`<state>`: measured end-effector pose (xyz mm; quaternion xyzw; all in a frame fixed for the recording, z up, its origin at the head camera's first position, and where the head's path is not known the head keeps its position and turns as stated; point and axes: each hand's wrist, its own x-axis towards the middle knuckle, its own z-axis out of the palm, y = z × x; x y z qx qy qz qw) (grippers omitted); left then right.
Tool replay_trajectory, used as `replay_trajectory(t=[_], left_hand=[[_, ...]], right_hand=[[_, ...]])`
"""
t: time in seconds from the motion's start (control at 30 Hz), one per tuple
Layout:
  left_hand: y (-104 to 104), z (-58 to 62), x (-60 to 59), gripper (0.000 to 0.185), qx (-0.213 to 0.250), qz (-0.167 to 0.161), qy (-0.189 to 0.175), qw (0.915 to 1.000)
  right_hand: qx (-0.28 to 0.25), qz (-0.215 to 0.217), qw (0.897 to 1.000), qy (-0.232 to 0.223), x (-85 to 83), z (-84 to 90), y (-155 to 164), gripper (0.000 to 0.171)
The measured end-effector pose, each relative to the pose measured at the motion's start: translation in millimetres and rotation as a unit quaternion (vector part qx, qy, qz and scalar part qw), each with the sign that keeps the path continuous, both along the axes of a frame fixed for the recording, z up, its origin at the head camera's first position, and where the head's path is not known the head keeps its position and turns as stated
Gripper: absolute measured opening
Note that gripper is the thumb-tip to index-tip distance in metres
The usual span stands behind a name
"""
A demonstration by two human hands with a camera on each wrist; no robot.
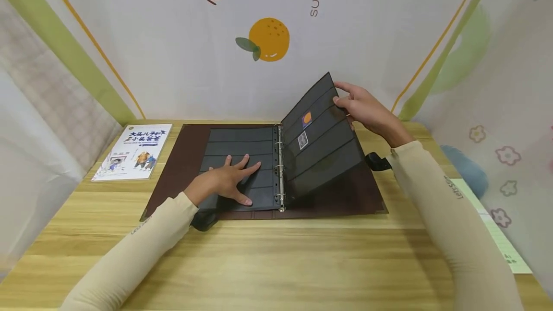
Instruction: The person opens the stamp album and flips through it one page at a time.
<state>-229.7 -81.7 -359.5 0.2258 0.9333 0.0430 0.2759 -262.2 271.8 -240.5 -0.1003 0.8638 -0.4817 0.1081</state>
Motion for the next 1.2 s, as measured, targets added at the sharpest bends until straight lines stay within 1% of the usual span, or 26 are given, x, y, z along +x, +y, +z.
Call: replay_trajectory(t=[0.07,0.17,0.37,0.57,0.67,0.83,1.0,1.1,1.2], left_hand=[[0.5,-1.3,-0.2,0.108,0.003,0.001,0.000,1.0000],[1.2,-2.0,-0.2,0.108,0.001,0.001,-0.003,1.0000],[1.0,-1.0,0.5,0.108,-0.006,0.001,-0.008,0.9999],[0.6,0.9,0.1,0.109,-0.012,-0.003,-0.005,0.9999],[-0.2,1.9,0.2,0.109,-0.012,-0.002,-0.003,0.9999],[-1.9,2.9,-0.2,0.109,-0.008,-0.003,-0.003,1.0000],[-3.3,3.3,-1.5,0.109,-0.010,-0.006,-0.003,0.9999],[-3.0,3.5,-2.0,0.109,-0.019,-0.017,0.016,0.9995],[-1.4,5.0,-1.0,0.109,-0.034,-0.031,0.050,0.9977]], right_hand=[[-0.002,0.003,1.000,0.009,-1.1,5.8,-4.6,0.069],[-0.008,0.005,1.000,0.010,-2.8,11.0,-9.7,0.068],[-0.014,-0.006,1.000,0.010,-4.7,13.9,-19.6,0.067],[-0.029,-0.016,0.999,0.021,-8.2,19.6,-34.2,0.064],[-0.026,-0.014,0.999,0.024,-9.8,23.0,-42.4,0.064],[-0.001,-0.008,1.000,0.021,-12.3,26.0,-51.4,0.065],[0.018,-0.013,1.000,0.022,-13.8,26.5,-56.6,0.066],[0.034,-0.017,0.999,0.022,-15.0,26.8,-61.1,0.067],[0.058,-0.018,0.998,0.027,-16.3,27.2,-67.5,0.068]])
